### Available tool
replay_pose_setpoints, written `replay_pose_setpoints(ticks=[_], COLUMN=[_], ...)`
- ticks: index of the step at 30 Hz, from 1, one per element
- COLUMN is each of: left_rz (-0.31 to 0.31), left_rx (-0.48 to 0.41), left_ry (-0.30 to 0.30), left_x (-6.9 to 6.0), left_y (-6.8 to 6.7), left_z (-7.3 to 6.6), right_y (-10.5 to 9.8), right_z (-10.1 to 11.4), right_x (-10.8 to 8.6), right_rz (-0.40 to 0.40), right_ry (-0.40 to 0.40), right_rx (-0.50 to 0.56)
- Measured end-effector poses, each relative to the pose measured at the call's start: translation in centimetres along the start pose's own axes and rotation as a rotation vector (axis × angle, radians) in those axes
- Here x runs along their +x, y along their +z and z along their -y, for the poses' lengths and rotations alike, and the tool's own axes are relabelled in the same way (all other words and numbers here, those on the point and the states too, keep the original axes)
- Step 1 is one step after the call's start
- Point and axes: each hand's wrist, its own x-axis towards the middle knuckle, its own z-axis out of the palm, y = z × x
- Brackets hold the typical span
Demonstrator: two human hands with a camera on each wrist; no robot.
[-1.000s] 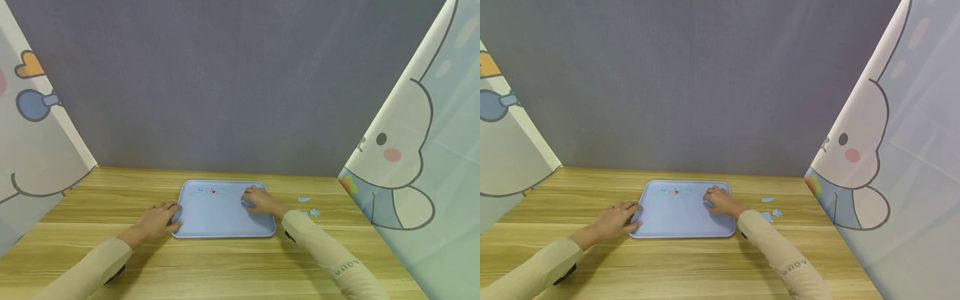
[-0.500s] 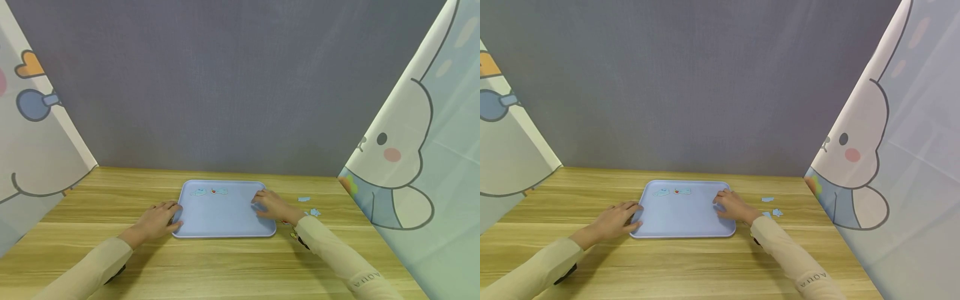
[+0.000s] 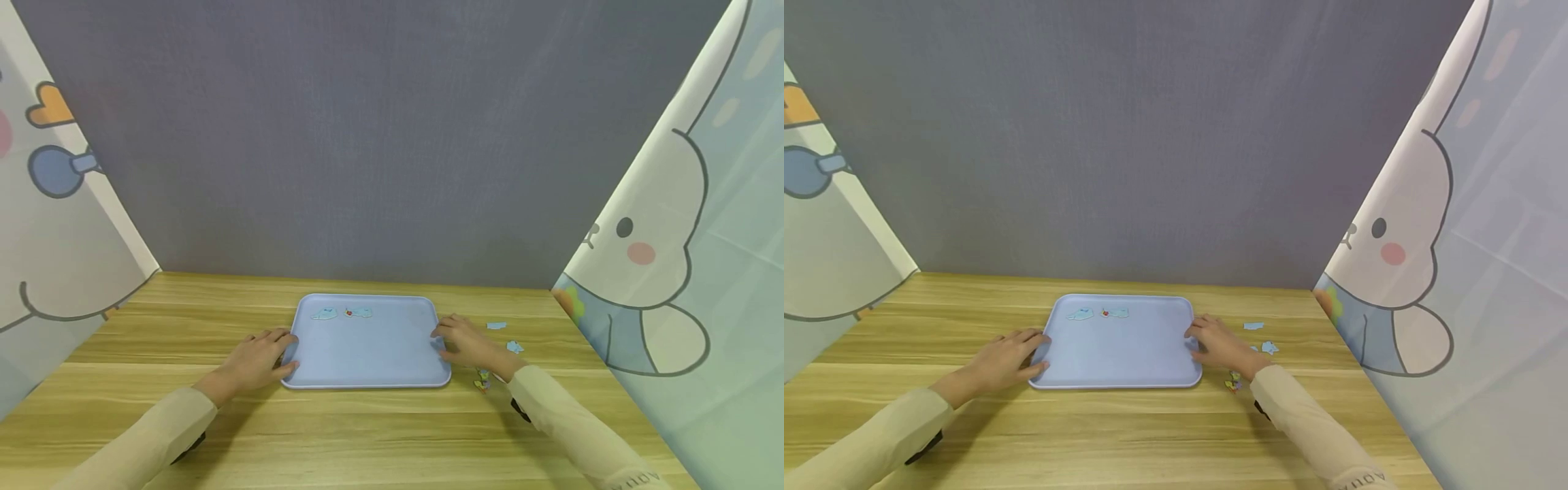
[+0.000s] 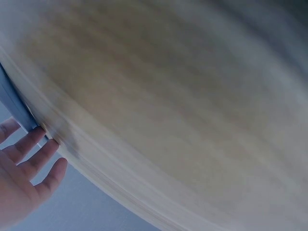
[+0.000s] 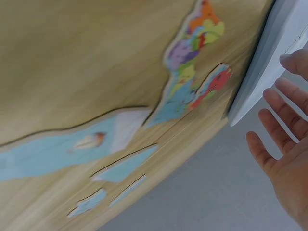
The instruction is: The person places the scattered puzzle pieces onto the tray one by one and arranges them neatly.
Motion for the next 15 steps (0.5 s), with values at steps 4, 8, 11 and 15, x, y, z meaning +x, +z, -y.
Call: replay_pose_setpoints(ticks=[4, 8, 11, 15], left_rz=[-0.001, -0.003, -0.006, -0.012], left_rx=[-0.002, -0.004, -0.004, -0.006], left_ry=[-0.002, -0.002, 0.002, 0.004], left_x=[0.0, 0.0, 0.0, 0.0], left_y=[0.1, 0.1, 0.1, 0.2], left_z=[0.0, 0.0, 0.0, 0.1], right_y=[-0.1, -0.2, -0.3, -0.4], right_z=[-0.4, -0.8, -1.0, -1.1], right_x=[-1.1, -2.3, -3.2, -4.3], right_rz=[-0.038, -0.047, -0.034, -0.024], right_ry=[-0.012, -0.007, 0.018, 0.047], right_rx=[-0.009, 0.000, -0.012, -0.013])
